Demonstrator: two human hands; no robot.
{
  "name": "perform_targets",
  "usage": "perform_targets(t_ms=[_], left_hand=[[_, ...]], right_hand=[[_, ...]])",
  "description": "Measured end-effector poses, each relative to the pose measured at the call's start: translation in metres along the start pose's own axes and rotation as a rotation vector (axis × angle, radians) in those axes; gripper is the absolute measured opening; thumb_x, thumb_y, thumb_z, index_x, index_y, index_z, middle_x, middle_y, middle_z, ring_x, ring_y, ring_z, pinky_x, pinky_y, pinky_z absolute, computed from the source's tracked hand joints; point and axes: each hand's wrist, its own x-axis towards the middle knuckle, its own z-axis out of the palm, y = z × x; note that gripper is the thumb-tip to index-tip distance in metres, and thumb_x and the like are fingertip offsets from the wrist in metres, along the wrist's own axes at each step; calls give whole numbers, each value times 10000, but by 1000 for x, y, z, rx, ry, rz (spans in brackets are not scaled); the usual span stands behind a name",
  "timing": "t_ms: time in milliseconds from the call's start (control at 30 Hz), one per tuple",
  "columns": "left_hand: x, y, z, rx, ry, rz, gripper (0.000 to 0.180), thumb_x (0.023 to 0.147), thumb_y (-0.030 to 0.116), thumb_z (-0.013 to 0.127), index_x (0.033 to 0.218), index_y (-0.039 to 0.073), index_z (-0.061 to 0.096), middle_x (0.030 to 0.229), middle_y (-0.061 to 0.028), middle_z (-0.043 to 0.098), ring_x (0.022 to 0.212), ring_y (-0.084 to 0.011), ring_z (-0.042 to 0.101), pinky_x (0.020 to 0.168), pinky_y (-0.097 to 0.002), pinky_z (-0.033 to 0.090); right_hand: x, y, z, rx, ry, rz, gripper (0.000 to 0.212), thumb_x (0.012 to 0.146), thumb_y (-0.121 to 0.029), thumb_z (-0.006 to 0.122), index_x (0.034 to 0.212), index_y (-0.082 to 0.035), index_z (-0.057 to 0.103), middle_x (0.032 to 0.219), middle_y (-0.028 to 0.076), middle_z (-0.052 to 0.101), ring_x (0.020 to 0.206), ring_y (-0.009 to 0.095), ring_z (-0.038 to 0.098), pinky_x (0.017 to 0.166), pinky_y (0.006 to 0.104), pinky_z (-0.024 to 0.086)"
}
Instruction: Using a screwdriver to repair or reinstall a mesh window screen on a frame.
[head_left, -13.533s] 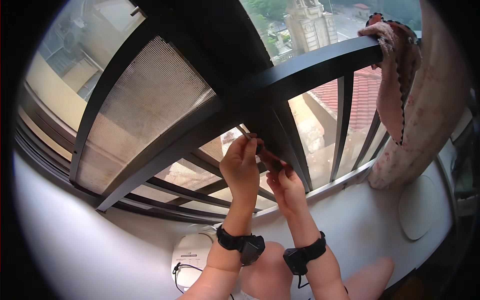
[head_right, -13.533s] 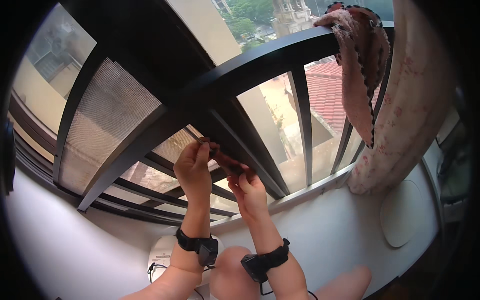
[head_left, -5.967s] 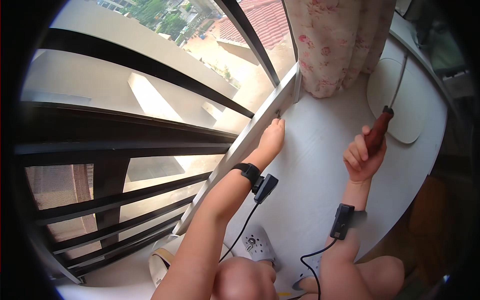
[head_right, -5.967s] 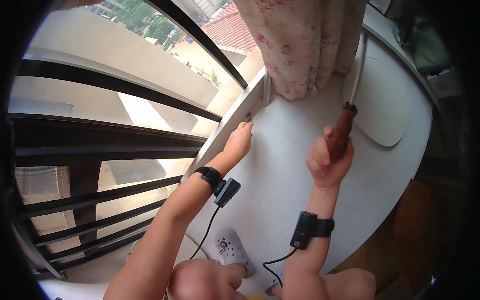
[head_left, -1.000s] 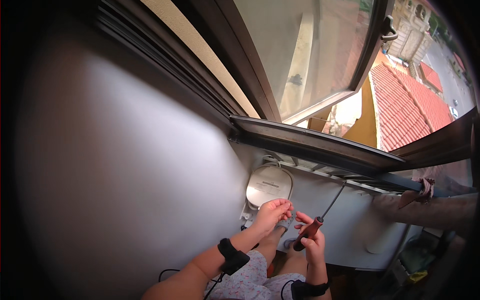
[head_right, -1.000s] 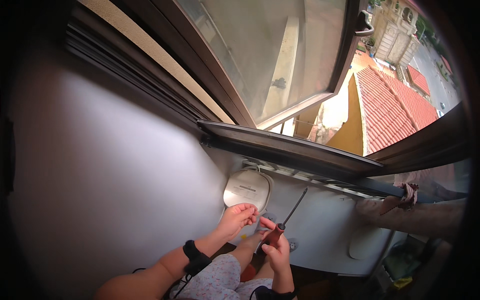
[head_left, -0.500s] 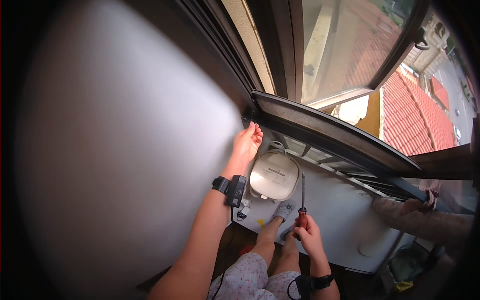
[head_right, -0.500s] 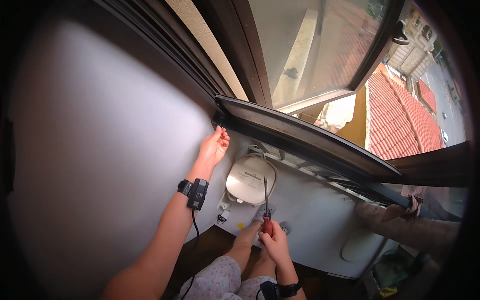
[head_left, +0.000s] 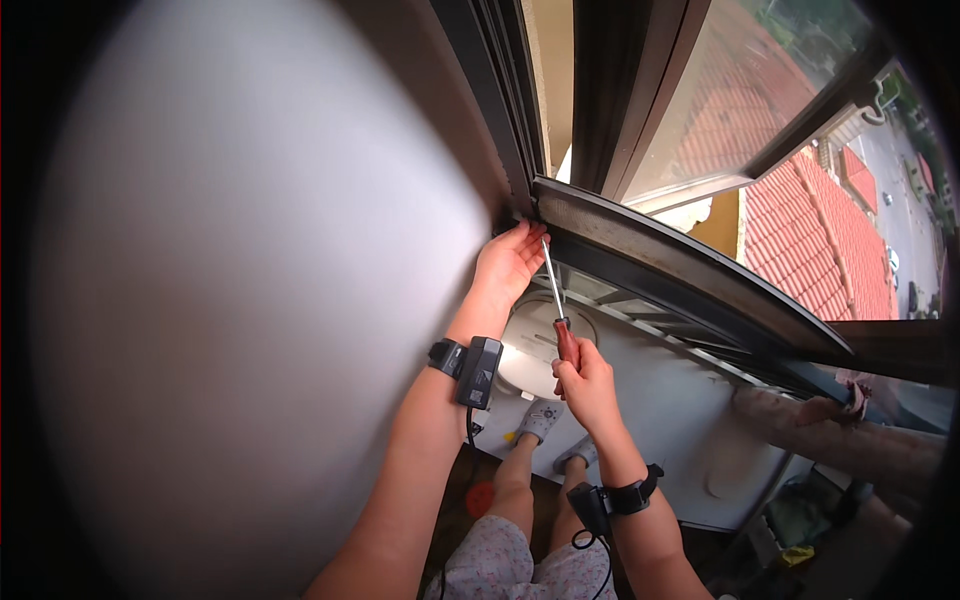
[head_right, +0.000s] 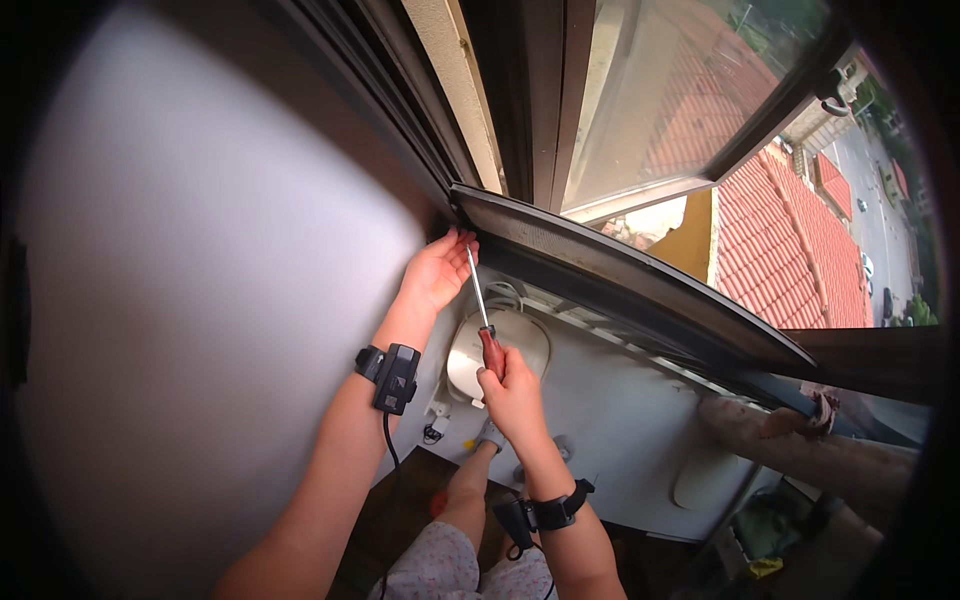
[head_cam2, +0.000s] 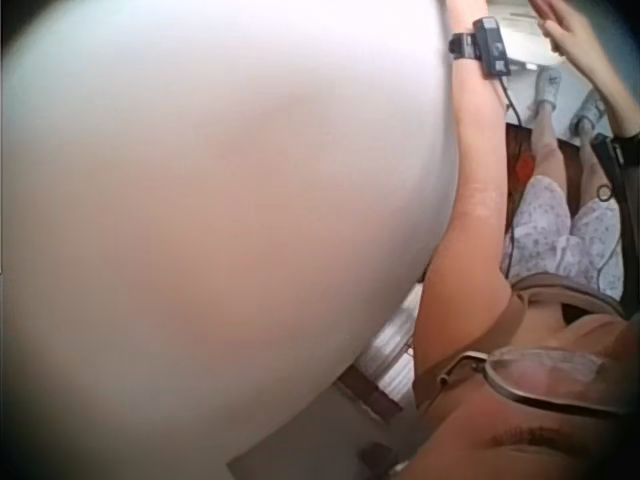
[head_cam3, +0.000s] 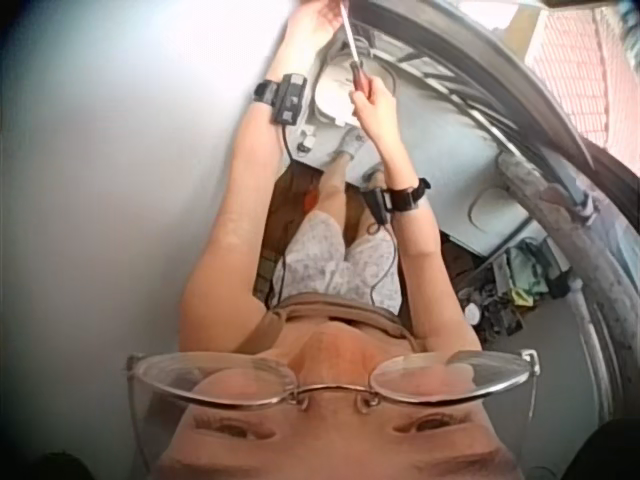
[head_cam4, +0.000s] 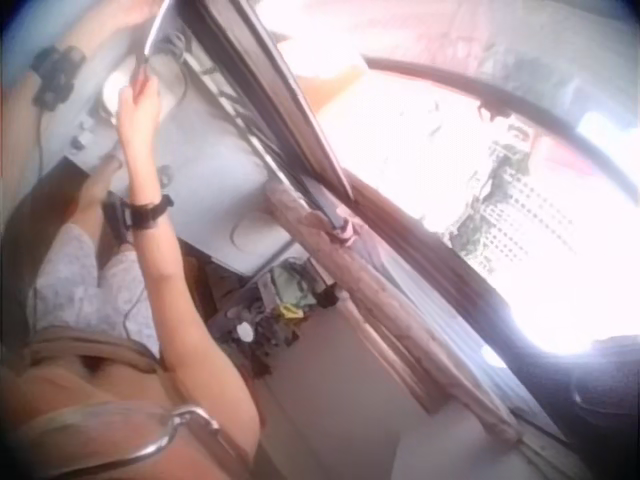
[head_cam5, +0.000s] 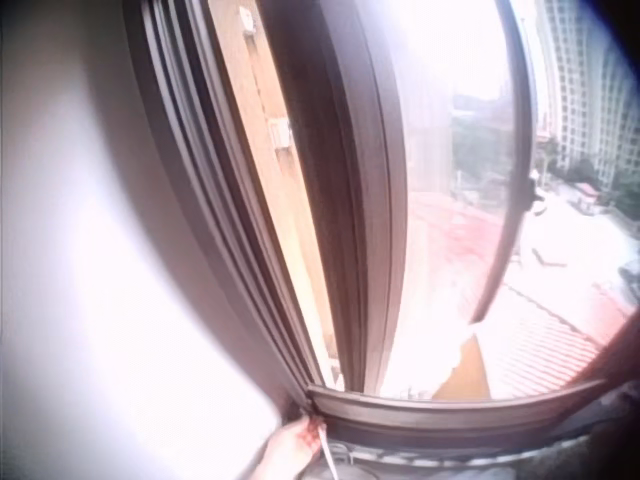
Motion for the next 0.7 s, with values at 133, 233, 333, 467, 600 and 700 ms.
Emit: perform_targets(t_ms=[133, 233, 333, 467, 600, 700], left_hand=[[1, 8, 4, 34, 43, 2, 137, 858, 136, 574, 939, 33, 533, 929, -106, 592, 870, -220, 572, 748, -326, 499], [3, 0, 6, -83, 50, -17, 149, 858, 139, 581, 937, 22, 534, 921, -106, 589, 830, -209, 572, 724, -310, 495], [-19, 5, 9, -82, 51, -25, 159, 848, 143, 601, 925, 16, 545, 914, -100, 592, 819, -193, 571, 721, -301, 489], [-65, -7, 38, -64, -64, -83, 116, 864, 147, 575, 929, 51, 568, 908, -52, 597, 791, -147, 563, 701, -277, 488], [-112, 6, 61, -29, -151, -86, 103, 881, 168, 550, 908, 69, 555, 879, -28, 582, 778, -143, 553, 700, -283, 485], [-141, 18, 86, -35, -191, -79, 115, 906, 180, 496, 888, 72, 532, 863, -45, 564, 774, -173, 543, 696, -314, 473]], right_hand=[[-11, 1, 2, 105, -26, 131, 238, 763, -129, 545, 945, 21, 516, 629, 88, 552, 496, 149, 561, 483, 290, 454], [-19, 16, -4, 144, -14, 171, 225, 758, -115, 548, 934, 21, 517, 642, 72, 551, 495, 133, 556, 473, 271, 453], [-37, 18, -7, 243, -30, 216, 192, 750, -92, 548, 907, 15, 517, 646, 59, 544, 494, 125, 548, 456, 257, 444], [-64, 18, -31, 282, -9, 193, 158, 744, -68, 546, 881, 5, 515, 637, 51, 536, 491, 122, 540, 446, 252, 432], [-93, -8, -58, 307, 3, 154, 131, 739, -31, 544, 861, -1, 507, 640, 49, 535, 490, 122, 532, 443, 247, 425], [-116, -34, -85, 405, -5, 90, 136, 741, -17, 552, 867, -1, 503, 643, 50, 539, 509, 123, 538, 463, 246, 430]])
